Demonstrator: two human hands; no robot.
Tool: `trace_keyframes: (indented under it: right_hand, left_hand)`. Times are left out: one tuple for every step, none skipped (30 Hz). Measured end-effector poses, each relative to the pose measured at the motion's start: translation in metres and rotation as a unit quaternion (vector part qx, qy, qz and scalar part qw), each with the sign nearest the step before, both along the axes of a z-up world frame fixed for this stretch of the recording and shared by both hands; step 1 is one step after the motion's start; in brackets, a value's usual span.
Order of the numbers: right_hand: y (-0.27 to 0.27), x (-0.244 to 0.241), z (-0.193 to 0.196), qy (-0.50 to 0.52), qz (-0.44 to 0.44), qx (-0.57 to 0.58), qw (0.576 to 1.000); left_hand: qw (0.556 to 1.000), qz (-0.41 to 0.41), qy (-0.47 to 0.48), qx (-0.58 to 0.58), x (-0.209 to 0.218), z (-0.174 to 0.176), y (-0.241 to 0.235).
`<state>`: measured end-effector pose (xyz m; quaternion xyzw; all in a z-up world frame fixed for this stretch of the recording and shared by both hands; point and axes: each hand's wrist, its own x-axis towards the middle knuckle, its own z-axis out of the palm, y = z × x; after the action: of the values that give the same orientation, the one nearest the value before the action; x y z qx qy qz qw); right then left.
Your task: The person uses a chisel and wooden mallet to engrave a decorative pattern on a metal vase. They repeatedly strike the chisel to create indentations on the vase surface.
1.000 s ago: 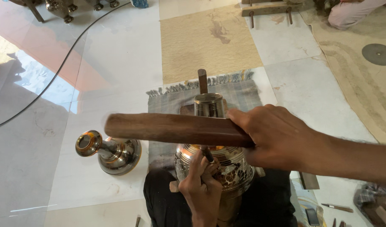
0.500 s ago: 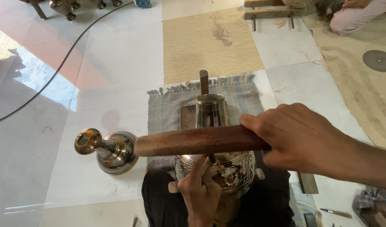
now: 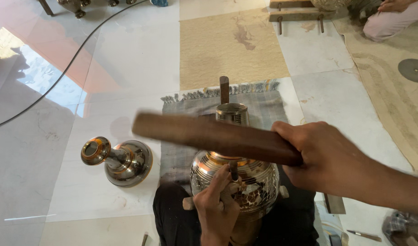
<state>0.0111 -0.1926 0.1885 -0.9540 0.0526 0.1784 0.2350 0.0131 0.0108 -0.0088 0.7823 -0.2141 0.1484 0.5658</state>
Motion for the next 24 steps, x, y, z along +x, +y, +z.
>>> trace_keyframes:
  right_hand:
    - [-0.003,-0.001,-0.003,0.003,-0.002,0.007,1.000]
    - [-0.004,-0.001,-0.004,0.001,-0.005,0.012,1.000]
    - [-0.006,-0.001,-0.004,0.001,0.035,-0.065,0.997]
    - [-0.006,-0.001,-0.005,0.002,0.077,-0.140,0.987]
    - [-0.006,0.000,-0.006,0.008,0.025,-0.068,0.997]
    - [-0.006,-0.002,-0.007,0.016,-0.027,0.004,1.000]
    - [-0.005,-0.003,-0.007,0.033,-0.028,-0.008,0.999]
    - [-0.004,-0.003,-0.006,0.046,-0.029,-0.022,0.998]
    - [-0.004,-0.002,-0.004,0.065,0.022,-0.118,0.991]
    - [-0.004,-0.001,-0.003,0.082,0.071,-0.212,0.971]
    - [-0.004,0.000,-0.002,0.068,0.016,-0.127,0.989]
    - [-0.003,-0.001,-0.004,0.058,-0.038,-0.040,0.997]
    - [-0.003,-0.001,-0.005,0.070,-0.040,-0.039,0.996]
    - [-0.003,-0.001,-0.006,0.081,-0.043,-0.040,0.995]
    - [-0.005,0.000,-0.006,0.113,0.007,-0.125,0.986]
    - [-0.006,0.001,-0.006,0.140,0.055,-0.208,0.966]
    - [-0.006,0.002,-0.006,0.104,0.017,-0.151,0.983]
    - [-0.005,0.000,-0.008,0.071,-0.018,-0.091,0.993]
    - [-0.002,-0.001,-0.010,0.067,-0.024,-0.077,0.994]
    - [-0.001,-0.001,-0.010,0.062,-0.029,-0.066,0.996]
    - [0.000,-0.001,-0.009,0.086,-0.004,-0.100,0.991]
    - [0.000,0.000,-0.008,0.106,0.018,-0.135,0.985]
    - [0.000,0.000,-0.007,0.093,-0.004,-0.119,0.988]
    - [-0.001,-0.002,-0.007,0.081,-0.026,-0.103,0.991]
  left_hand:
    - [1.000,0.002,0.027,0.016,-0.001,-0.001,0.001]
    - [0.998,0.003,0.049,0.029,0.000,-0.001,0.001]
    - [0.997,0.004,0.071,0.043,0.002,0.000,0.001]
    - [0.998,-0.009,0.055,0.025,0.003,0.000,0.003]
    - [0.999,-0.022,0.039,0.007,0.004,0.001,0.004]
    - [0.999,-0.036,0.025,-0.011,0.001,0.000,0.005]
    - [0.998,-0.036,0.041,-0.003,0.000,0.000,0.006]
    - [0.998,-0.036,0.053,0.003,0.002,0.001,0.006]
    - [0.997,-0.036,0.064,0.010,0.003,0.002,0.005]
    - [0.998,-0.039,0.041,0.008,0.005,0.004,0.005]
    - [0.999,-0.042,0.018,0.006,0.007,0.005,0.005]
    - [0.999,-0.045,0.001,0.004,0.004,0.006,0.006]
    - [0.998,-0.048,0.032,0.009,0.004,0.006,0.008]
    - [0.997,-0.050,0.061,0.012,0.005,0.006,0.008]
    - [0.994,-0.053,0.090,0.014,0.005,0.006,0.007]
    - [0.996,-0.050,0.067,0.013,0.007,0.007,0.007]
    - [0.998,-0.047,0.043,0.011,0.009,0.009,0.006]
    - [0.999,-0.044,0.024,0.011,0.007,0.008,0.008]
    - [0.998,-0.055,0.034,0.012,0.006,0.008,0.010]
    - [0.997,-0.064,0.044,0.011,0.005,0.007,0.009]
    - [0.996,-0.073,0.054,0.010,0.005,0.006,0.009]
    - [0.997,-0.066,0.044,0.015,0.008,0.006,0.009]
    - [0.997,-0.059,0.034,0.020,0.009,0.006,0.009]
    - [0.998,-0.052,0.025,0.025,0.008,0.004,0.009]
